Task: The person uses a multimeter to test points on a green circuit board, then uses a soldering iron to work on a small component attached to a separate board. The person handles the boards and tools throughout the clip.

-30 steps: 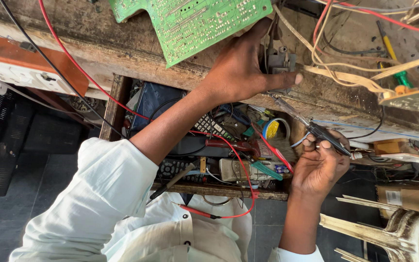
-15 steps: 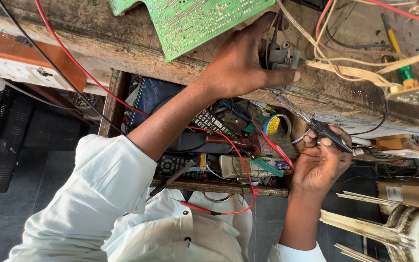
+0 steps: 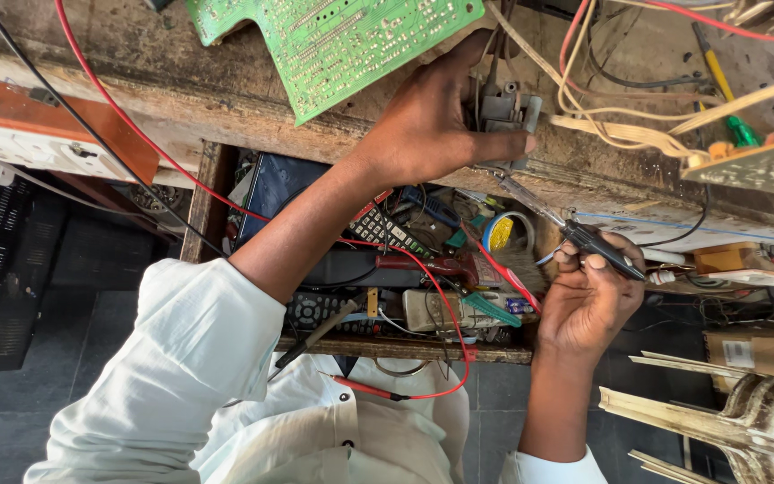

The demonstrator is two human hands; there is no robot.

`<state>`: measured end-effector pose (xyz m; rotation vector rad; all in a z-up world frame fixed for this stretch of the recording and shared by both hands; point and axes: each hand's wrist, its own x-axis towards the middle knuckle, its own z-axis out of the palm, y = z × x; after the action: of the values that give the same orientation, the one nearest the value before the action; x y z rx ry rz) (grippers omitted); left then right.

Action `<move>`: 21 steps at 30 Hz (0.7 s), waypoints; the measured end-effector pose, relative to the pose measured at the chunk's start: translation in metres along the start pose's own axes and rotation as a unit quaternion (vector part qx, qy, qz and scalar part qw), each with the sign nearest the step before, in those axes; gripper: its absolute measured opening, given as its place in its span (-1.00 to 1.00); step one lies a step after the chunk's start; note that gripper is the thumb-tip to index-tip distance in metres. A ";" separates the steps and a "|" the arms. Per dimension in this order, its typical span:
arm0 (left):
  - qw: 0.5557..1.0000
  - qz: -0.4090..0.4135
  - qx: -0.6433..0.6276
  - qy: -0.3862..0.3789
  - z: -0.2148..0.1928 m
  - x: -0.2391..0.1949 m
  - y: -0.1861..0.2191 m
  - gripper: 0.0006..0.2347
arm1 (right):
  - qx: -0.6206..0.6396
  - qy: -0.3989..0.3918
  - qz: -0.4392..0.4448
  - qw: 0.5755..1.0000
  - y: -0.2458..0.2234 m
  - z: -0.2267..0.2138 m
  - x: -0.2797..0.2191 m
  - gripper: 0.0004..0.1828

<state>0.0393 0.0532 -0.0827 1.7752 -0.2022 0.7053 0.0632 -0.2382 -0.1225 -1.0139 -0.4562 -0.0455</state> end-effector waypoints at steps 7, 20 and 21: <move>0.996 0.062 0.059 0.019 -0.003 0.002 0.013 -0.11 | 0.020 0.005 0.010 1.000 -0.002 -0.004 0.002 -0.69; 0.988 -0.107 -0.106 -0.036 0.000 0.015 0.044 -0.08 | 0.148 0.081 -0.029 0.985 -0.044 -0.091 0.034 -0.68; 0.987 -0.101 -0.115 -0.038 0.002 0.017 0.046 -0.10 | 0.155 0.088 -0.047 0.983 -0.047 -0.100 0.037 -0.69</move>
<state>0.0317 0.0404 -0.0365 1.5756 -0.1467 0.4492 0.1198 -0.3393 -0.1144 -0.6747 -0.3361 -0.1423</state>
